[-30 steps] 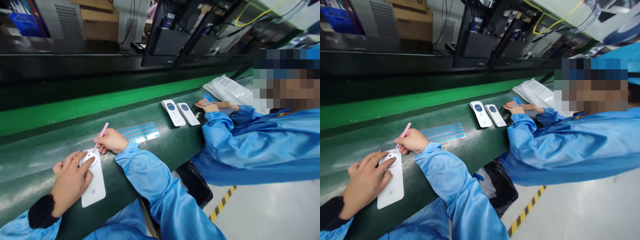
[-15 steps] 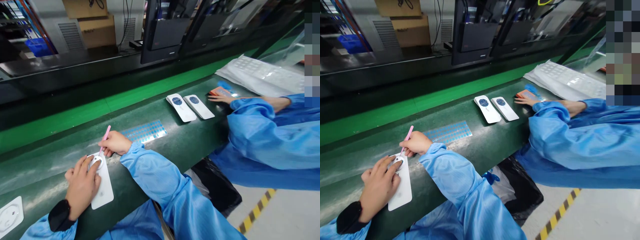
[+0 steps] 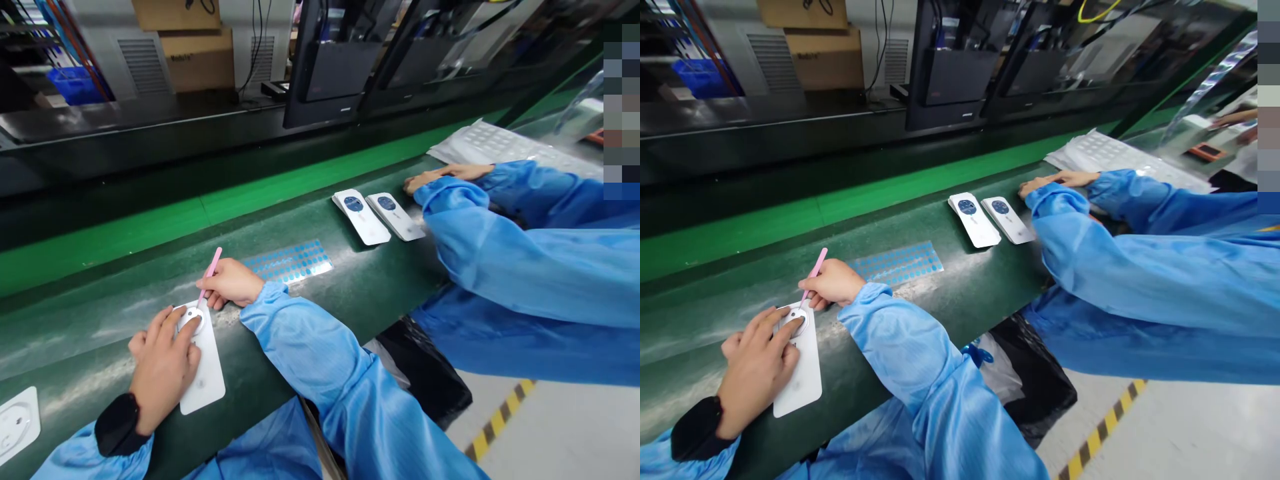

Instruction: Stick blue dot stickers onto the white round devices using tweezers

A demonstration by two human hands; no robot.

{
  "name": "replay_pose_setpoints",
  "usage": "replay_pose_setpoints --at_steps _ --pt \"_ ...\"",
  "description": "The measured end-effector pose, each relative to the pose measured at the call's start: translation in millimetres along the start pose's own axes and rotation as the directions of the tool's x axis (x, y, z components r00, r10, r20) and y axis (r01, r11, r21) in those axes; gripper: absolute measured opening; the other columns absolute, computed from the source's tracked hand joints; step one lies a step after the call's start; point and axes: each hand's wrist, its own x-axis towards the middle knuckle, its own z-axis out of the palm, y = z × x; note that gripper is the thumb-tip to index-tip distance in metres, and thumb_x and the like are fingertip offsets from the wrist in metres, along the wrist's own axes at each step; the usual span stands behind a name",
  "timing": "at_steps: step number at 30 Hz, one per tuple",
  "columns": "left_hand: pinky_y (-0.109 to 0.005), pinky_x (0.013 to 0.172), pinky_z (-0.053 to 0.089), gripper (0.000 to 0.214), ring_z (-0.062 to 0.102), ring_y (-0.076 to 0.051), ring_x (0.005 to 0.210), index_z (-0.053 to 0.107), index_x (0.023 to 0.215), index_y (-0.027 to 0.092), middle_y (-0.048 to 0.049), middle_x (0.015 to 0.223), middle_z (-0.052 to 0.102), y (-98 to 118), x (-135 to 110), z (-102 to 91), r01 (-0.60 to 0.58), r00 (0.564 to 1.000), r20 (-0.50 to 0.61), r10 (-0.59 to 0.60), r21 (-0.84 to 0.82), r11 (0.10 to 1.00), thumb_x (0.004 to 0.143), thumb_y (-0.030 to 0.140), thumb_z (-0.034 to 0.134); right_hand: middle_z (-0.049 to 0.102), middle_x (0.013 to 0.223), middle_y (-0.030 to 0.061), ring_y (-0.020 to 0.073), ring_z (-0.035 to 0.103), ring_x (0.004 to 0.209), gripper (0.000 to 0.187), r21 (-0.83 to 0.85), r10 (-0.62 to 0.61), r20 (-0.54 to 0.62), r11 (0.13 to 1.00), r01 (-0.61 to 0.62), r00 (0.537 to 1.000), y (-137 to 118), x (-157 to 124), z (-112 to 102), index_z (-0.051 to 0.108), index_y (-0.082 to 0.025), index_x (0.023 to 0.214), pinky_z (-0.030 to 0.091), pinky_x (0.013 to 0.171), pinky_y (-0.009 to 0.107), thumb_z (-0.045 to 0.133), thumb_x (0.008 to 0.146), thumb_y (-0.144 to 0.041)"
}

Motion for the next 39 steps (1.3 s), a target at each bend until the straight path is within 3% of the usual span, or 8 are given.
replay_pose_setpoints --at_steps 5,10,23,39 --pt "-0.045 0.074 0.042 0.036 0.064 -0.039 0.124 0.074 0.114 0.024 -0.0164 0.129 0.074 1.6 1.6 -1.6 0.007 1.0 0.0 -0.007 -0.034 0.999 0.093 0.017 0.046 0.058 0.048 -0.0028 0.008 0.056 0.039 0.037 0.015 0.017 0.0 1.0 -0.017 1.0 -1.8 -2.3 -0.5 0.058 -0.013 0.062 0.048 0.038 0.014 0.079 0.092 -0.012" --pt "-0.046 0.079 0.044 0.034 0.063 -0.037 0.124 0.076 0.109 0.029 -0.0111 0.127 0.076 2.8 1.9 -1.1 0.011 1.0 -0.002 -0.011 -0.02 1.0 0.089 0.016 0.051 0.058 0.046 -0.0021 0.0081 0.057 0.04 0.038 -0.007 0.028 0.0 1.0 -0.028 1.0 -2.2 -4.5 -1.2 0.058 -0.014 0.062 0.048 0.039 0.012 0.074 0.097 -0.013" --pt "-0.044 0.075 0.043 0.033 0.067 -0.036 0.116 0.079 0.101 0.022 -0.0151 0.119 0.077 5.5 5.6 0.3 -0.036 0.99 -0.134 0.039 0.028 0.999 0.094 0.013 0.048 0.059 0.047 -0.0022 0.008 0.057 0.04 0.037 -0.009 0.022 0.022 1.0 -0.021 1.0 -0.8 -3.8 -3.4 0.058 -0.014 0.065 0.049 0.039 0.012 0.066 0.1 -0.009" --pt "-0.044 0.075 0.045 0.032 0.068 -0.036 0.114 0.078 0.1 0.024 -0.0141 0.117 0.078 2.7 6.4 -0.8 -0.061 0.987 -0.143 0.066 0.038 0.997 0.095 0.013 0.049 0.059 0.047 -0.0028 0.0081 0.057 0.04 0.036 -0.018 0.012 0.021 1.0 -0.012 1.0 0.1 -1.2 -3.7 0.058 -0.014 0.065 0.049 0.038 0.013 0.066 0.101 -0.01"
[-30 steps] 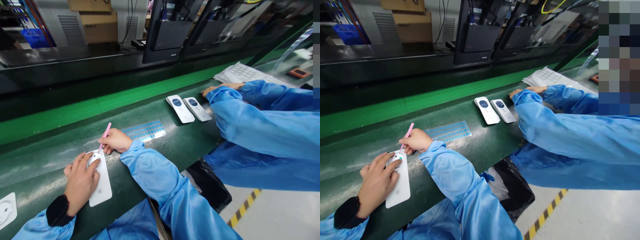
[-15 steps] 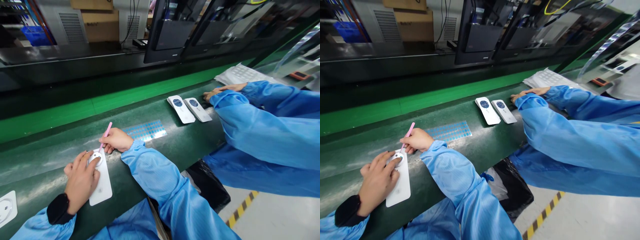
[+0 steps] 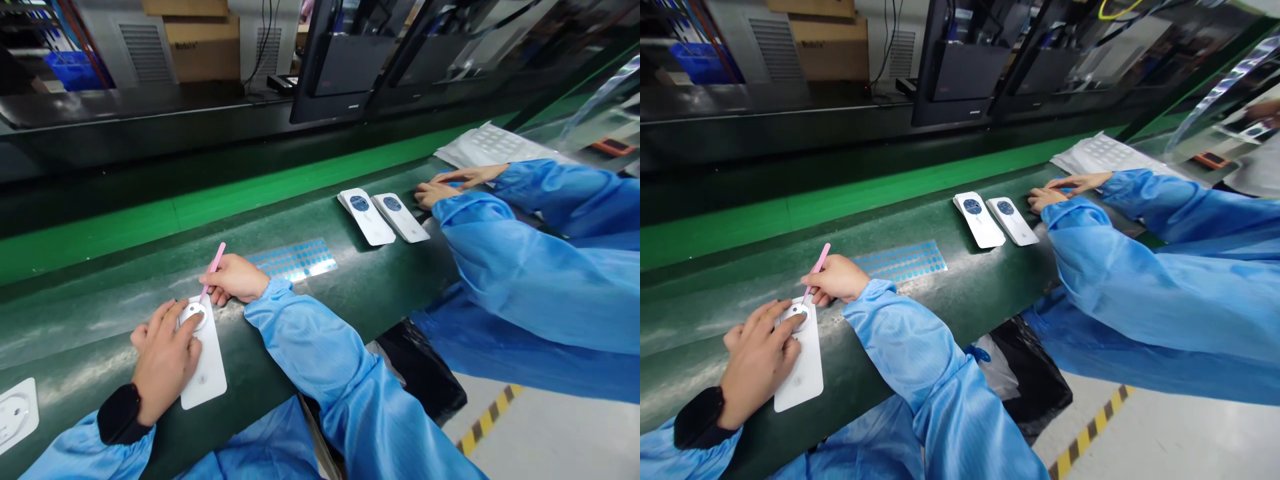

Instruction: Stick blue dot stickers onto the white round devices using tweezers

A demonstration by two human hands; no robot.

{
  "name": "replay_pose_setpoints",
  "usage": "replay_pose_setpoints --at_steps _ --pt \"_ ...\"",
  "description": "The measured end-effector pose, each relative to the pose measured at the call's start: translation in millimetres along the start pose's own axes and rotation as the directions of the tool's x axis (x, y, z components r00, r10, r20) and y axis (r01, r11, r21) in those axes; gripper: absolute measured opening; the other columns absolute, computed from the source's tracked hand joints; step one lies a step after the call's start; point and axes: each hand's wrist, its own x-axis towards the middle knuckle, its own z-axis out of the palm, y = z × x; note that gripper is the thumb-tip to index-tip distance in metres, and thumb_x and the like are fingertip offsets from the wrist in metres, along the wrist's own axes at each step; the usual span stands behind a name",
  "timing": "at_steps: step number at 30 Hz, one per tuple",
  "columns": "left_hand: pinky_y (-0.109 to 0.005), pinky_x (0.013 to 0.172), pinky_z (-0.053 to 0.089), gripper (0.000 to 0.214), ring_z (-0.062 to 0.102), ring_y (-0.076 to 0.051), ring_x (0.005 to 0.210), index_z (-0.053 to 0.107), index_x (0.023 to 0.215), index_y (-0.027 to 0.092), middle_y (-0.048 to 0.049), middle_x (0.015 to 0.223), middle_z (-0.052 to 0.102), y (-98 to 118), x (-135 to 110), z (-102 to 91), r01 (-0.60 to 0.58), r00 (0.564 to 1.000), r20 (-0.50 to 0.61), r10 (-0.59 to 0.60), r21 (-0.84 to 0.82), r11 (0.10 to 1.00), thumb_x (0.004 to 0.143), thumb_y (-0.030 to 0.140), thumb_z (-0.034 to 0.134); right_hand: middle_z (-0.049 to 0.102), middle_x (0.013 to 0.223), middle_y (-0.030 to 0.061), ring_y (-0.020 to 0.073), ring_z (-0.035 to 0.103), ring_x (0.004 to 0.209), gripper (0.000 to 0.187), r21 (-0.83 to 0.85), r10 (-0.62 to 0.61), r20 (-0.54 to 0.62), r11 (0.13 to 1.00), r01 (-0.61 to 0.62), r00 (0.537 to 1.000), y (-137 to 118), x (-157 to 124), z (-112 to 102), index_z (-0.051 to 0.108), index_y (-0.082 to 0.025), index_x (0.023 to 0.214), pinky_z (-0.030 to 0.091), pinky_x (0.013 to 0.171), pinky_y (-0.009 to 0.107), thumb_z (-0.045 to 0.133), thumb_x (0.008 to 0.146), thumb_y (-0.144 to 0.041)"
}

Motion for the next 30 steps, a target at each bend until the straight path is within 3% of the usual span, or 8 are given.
replay_pose_setpoints --at_steps 2,4,7,9,14,19,25,30 --pt "-0.045 0.076 0.044 0.032 0.067 -0.037 0.117 0.078 0.102 0.025 -0.0144 0.12 0.077 0 0 2.1 0.03 0.999 0.02 -0.03 -0.047 0.998 0.095 0.014 0.049 0.059 0.047 -0.0028 0.0078 0.057 0.039 0.037 0.002 0.001 -0.006 1.0 -0.001 1.0 -1 1 -1 0.058 -0.014 0.065 0.049 0.038 0.013 0.067 0.101 -0.01" --pt "-0.048 0.08 0.043 0.032 0.064 -0.041 0.123 0.078 0.101 0.025 -0.0161 0.124 0.075 2 0 2.5 0.119 0.987 0.123 -0.105 -0.118 0.986 0.094 0.014 0.048 0.059 0.047 -0.0028 0.0072 0.056 0.038 0.035 0.009 0.01 -0.005 1.0 -0.009 1.0 -1 0 -1 0.059 -0.014 0.065 0.048 0.038 0.012 0.067 0.099 -0.009" --pt "-0.057 0.088 0.043 0.028 0.056 -0.047 0.133 0.075 0.106 0.022 -0.0216 0.135 0.07 12 2 -2.0 0.281 0.915 0.343 -0.214 -0.16 0.946 0.091 0.016 0.052 0.062 0.049 -0.0015 0.0077 0.056 0.036 0.032 0.025 0.03 -0.02 0.999 -0.03 0.999 2 -4 -4 0.06 -0.013 0.066 0.047 0.036 0.012 0.064 0.097 -0.004" --pt "-0.059 0.095 0.043 0.028 0.051 -0.045 0.138 0.071 0.116 0.023 -0.0203 0.143 0.065 18 8 -5.5 0.325 0.877 0.415 -0.243 -0.14 0.935 0.088 0.026 0.065 0.063 0.05 0.0 0.0082 0.057 0.037 0.031 0.047 0.023 -0.017 0.999 -0.022 1.0 7 -5 -9 0.061 -0.014 0.068 0.047 0.036 0.012 0.063 0.097 -0.005" --pt "-0.051 0.1 0.045 0.061 0.052 -0.038 0.134 0.066 0.118 0.027 -0.0143 0.139 0.063 16 34 -10.3 0.439 0.768 0.563 -0.305 -0.115 0.891 0.071 0.055 0.092 0.067 0.056 0.0023 0.0107 0.063 0.043 0.025 0.121 -0.003 0.034 0.993 -0.001 0.999 13 5 -26 0.061 -0.015 0.069 0.05 0.038 0.013 0.072 0.09 -0.009" --pt "-0.046 0.098 0.046 0.069 0.059 -0.035 0.121 0.06 0.119 0.025 -0.0113 0.122 0.066 7 64 -14.6 0.512 0.675 0.662 -0.326 -0.102 0.853 0.067 0.054 0.096 0.069 0.059 0.0036 0.0106 0.063 0.044 0.023 0.092 0.003 0.045 0.996 -0.007 0.999 13 3 -30 0.062 -0.015 0.069 0.05 0.039 0.014 0.078 0.085 -0.012" --pt "-0.047 0.097 0.047 0.07 0.062 -0.035 0.119 0.057 0.126 0.026 -0.0137 0.127 0.065 -2 81 -14.6 0.601 0.576 0.73 -0.367 -0.073 0.796 0.071 0.05 0.093 0.064 0.053 0.0032 0.0116 0.061 0.042 0.024 0.046 0.01 -0.034 0.999 -0.009 0.999 18 8 -34 0.063 -0.016 0.065 0.051 0.04 0.016 0.08 0.082 -0.016" --pt "-0.052 0.1 0.054 0.059 0.064 -0.03 0.116 0.058 0.134 0.021 -0.0107 0.129 0.065 -10 80 -13.9 0.642 0.534 0.751 -0.389 -0.06 0.765 0.088 0.053 0.078 0.063 0.053 0.0023 0.0118 0.061 0.043 0.025 0.035 -0.003 -0.03 0.999 0.004 1.0 16 7 -33 0.063 -0.017 0.066 0.05 0.04 0.016 0.085 0.078 -0.017"
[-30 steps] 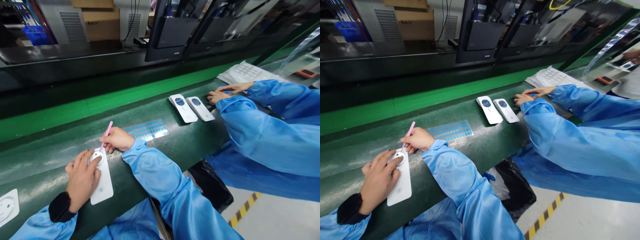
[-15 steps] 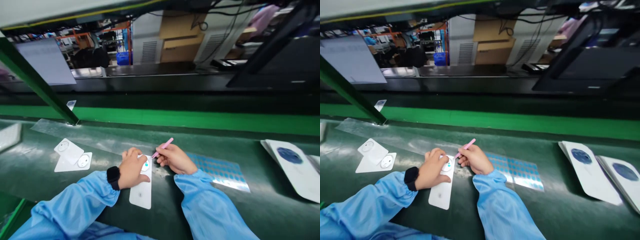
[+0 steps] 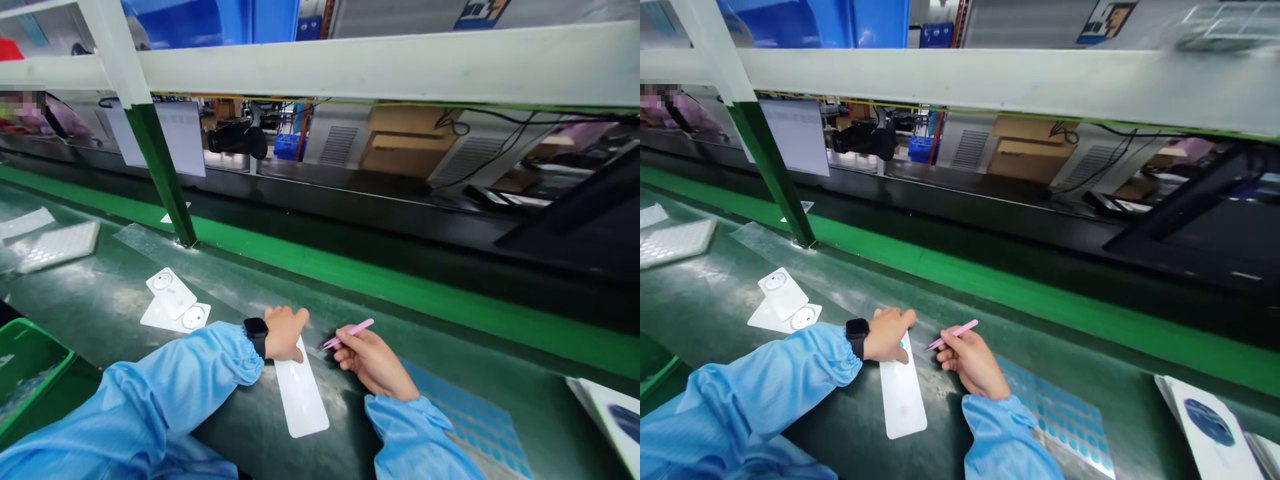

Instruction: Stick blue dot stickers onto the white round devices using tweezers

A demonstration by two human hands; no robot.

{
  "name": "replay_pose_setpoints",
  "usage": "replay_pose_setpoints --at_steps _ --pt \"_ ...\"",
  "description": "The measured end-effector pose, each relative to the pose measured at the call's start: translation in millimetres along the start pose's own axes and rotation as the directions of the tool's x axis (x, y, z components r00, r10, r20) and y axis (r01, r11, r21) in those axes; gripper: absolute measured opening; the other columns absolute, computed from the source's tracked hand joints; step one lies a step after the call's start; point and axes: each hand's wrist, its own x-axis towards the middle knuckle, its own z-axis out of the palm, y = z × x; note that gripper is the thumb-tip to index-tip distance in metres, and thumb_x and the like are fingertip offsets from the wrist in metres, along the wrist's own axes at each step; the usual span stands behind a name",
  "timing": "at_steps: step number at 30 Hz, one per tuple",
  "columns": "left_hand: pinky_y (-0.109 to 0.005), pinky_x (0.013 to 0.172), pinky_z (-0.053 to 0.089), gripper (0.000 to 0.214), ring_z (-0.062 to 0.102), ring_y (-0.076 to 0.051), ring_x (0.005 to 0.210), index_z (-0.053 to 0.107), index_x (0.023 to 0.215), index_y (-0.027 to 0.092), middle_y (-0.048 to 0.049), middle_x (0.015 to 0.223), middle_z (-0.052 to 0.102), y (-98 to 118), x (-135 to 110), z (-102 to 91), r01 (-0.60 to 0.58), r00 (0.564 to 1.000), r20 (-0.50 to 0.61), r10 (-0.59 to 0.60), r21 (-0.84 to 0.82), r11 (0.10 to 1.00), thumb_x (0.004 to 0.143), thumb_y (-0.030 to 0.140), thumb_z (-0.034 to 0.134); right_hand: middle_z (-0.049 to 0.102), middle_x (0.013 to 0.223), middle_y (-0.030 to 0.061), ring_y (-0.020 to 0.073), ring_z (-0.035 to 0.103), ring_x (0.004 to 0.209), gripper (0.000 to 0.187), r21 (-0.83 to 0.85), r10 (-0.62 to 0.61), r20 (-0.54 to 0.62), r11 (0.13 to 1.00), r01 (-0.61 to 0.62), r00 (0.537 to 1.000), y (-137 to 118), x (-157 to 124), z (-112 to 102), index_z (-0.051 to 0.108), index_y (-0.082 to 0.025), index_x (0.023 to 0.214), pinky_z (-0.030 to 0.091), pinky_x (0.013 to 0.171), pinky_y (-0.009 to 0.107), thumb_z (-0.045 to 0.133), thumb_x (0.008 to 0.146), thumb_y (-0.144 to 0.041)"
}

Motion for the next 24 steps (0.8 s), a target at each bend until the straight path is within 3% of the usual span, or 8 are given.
replay_pose_setpoints --at_steps 4,8,13,17,21,24 --pt "-0.049 0.097 0.06 0.046 0.068 -0.025 0.11 0.062 0.132 0.02 -0.0087 0.127 0.068 -15 11 -21.1 -0.059 0.998 0.004 0.059 0.034 0.998 0.096 0.047 0.072 0.063 0.053 0.002 0.0104 0.059 0.04 0.027 0.052 0.032 -0.049 0.998 -0.03 0.998 -6 -6 9 0.06 -0.016 0.064 0.046 0.037 0.015 0.076 0.085 -0.01" --pt "-0.044 0.092 0.062 0.032 0.07 -0.022 0.103 0.068 0.119 0.019 -0.0064 0.119 0.072 -31 46 -75.2 -0.161 0.986 -0.033 0.165 0.101 0.982 0.098 0.043 0.071 0.064 0.053 0.0024 0.0104 0.058 0.037 0.03 0.088 0.067 -0.041 0.994 -0.063 0.997 -10 -7 18 0.058 -0.016 0.065 0.044 0.035 0.016 0.062 0.094 -0.006" --pt "-0.046 0.095 0.062 0.033 0.071 -0.023 0.107 0.069 0.119 0.018 -0.0071 0.122 0.072 -32 107 -152.0 -0.134 0.958 -0.226 0.175 0.185 0.973 0.098 0.044 0.071 0.061 0.049 0.0 0.0116 0.059 0.037 0.03 0.109 0.058 0.028 0.992 -0.061 0.998 -5 0 20 0.055 -0.017 0.065 0.042 0.034 0.016 0.069 0.09 -0.008" --pt "-0.052 0.103 0.059 0.037 0.067 -0.027 0.119 0.067 0.126 0.02 -0.0094 0.134 0.068 -28 136 -190.0 -0.002 0.872 -0.478 0.104 0.209 0.978 0.099 0.045 0.07 0.061 0.048 0.0008 0.0119 0.058 0.037 0.029 0.111 0.051 0.094 0.992 -0.061 0.994 2 7 19 0.056 -0.017 0.065 0.043 0.035 0.016 0.073 0.088 -0.011" --pt "-0.059 0.112 0.051 0.042 0.059 -0.031 0.132 0.065 0.13 0.02 -0.0111 0.145 0.061 -38 131 -207.7 0.113 0.745 -0.665 0.042 0.189 0.975 0.098 0.046 0.07 0.06 0.047 0.0012 0.0124 0.059 0.037 0.028 0.113 0.041 0.119 0.992 -0.055 0.992 5 12 19 0.057 -0.016 0.067 0.044 0.035 0.016 0.068 0.092 -0.01" --pt "-0.054 0.113 0.049 0.031 0.06 -0.029 0.13 0.067 0.121 0.019 -0.0098 0.137 0.066 -57 98 -208.3 0.124 0.721 -0.691 0.049 0.198 0.972 0.099 0.042 0.066 0.06 0.047 0.0004 0.0124 0.059 0.037 0.027 0.124 0.032 0.139 0.991 -0.05 0.99 4 13 18 0.057 -0.017 0.069 0.045 0.036 0.015 0.07 0.091 -0.01"
